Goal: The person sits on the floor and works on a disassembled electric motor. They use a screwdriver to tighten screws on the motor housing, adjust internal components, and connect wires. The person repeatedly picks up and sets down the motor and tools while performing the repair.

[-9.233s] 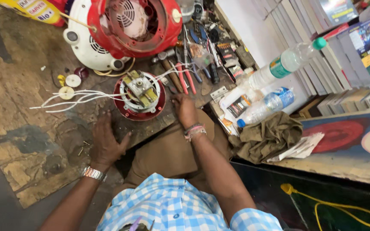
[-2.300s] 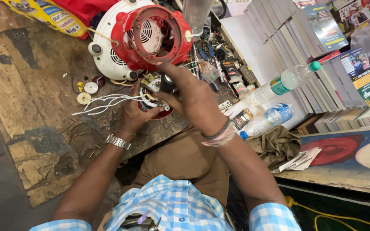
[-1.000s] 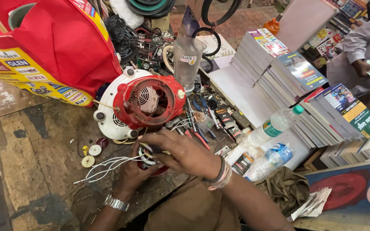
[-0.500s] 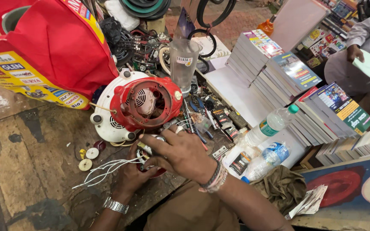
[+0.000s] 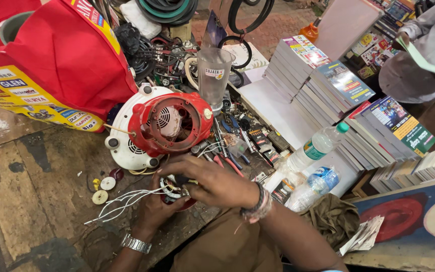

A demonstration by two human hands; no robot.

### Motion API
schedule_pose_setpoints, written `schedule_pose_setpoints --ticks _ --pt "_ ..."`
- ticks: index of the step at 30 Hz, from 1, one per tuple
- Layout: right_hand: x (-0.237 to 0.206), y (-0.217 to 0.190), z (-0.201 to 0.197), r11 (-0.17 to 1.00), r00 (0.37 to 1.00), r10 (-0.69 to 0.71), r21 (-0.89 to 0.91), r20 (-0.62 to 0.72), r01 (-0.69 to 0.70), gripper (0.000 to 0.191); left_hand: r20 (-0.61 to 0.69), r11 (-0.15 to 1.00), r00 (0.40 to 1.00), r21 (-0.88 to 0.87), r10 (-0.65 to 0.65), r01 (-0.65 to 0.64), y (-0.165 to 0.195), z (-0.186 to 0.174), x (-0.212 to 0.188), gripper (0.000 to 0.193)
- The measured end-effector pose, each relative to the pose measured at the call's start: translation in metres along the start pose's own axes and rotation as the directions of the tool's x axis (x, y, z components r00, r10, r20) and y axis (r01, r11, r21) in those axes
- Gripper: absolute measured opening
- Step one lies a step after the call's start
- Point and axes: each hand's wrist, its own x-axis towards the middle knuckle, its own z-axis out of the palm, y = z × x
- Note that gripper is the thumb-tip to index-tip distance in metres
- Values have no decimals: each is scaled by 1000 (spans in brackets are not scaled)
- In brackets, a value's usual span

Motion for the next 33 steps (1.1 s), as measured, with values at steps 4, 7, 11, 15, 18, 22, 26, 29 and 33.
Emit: schedule_pose_setpoints --ticks 4,7,11,15,18,22,26,29,33 --pt "4 -12 3 781 754 610 -346 244 -520 61 -18 998 998 -11 60 -60 0 -2 -2 117" --pt "3 -15 11 650 627 725 -586 286 -484 55 -1 999 999 -6 32 -32 1 -3 -2 117" --pt "-6 2 10 994 992 -36 -106 -117 24 56 9 998 999 63 -32 32 1 -1 -3 116" --pt "-21 4 17 875 899 404 -358 167 -327 54 -32 993 998 103 63 -59 0 -1 -3 116" --pt "-23 1 23 845 900 418 -417 127 -334 55 9 991 1000 131 -22 20 3 -3 -3 114" --pt "-16 13 11 993 994 -102 57 -46 104 58 42 993 996 92 -74 70 9 -5 -2 124" --pt "-23 16 12 992 991 127 7 -35 -127 57 2 998 998 14 -67 67 10 -3 -2 120" --pt "-33 -6 41 900 903 377 -148 -205 -410 56 10 996 996 -14 -93 93 5 -1 -4 118" --pt "-30 -21 52 831 874 411 -289 -259 -476 59 1 995 997 55 -83 83 -7 3 -3 112"
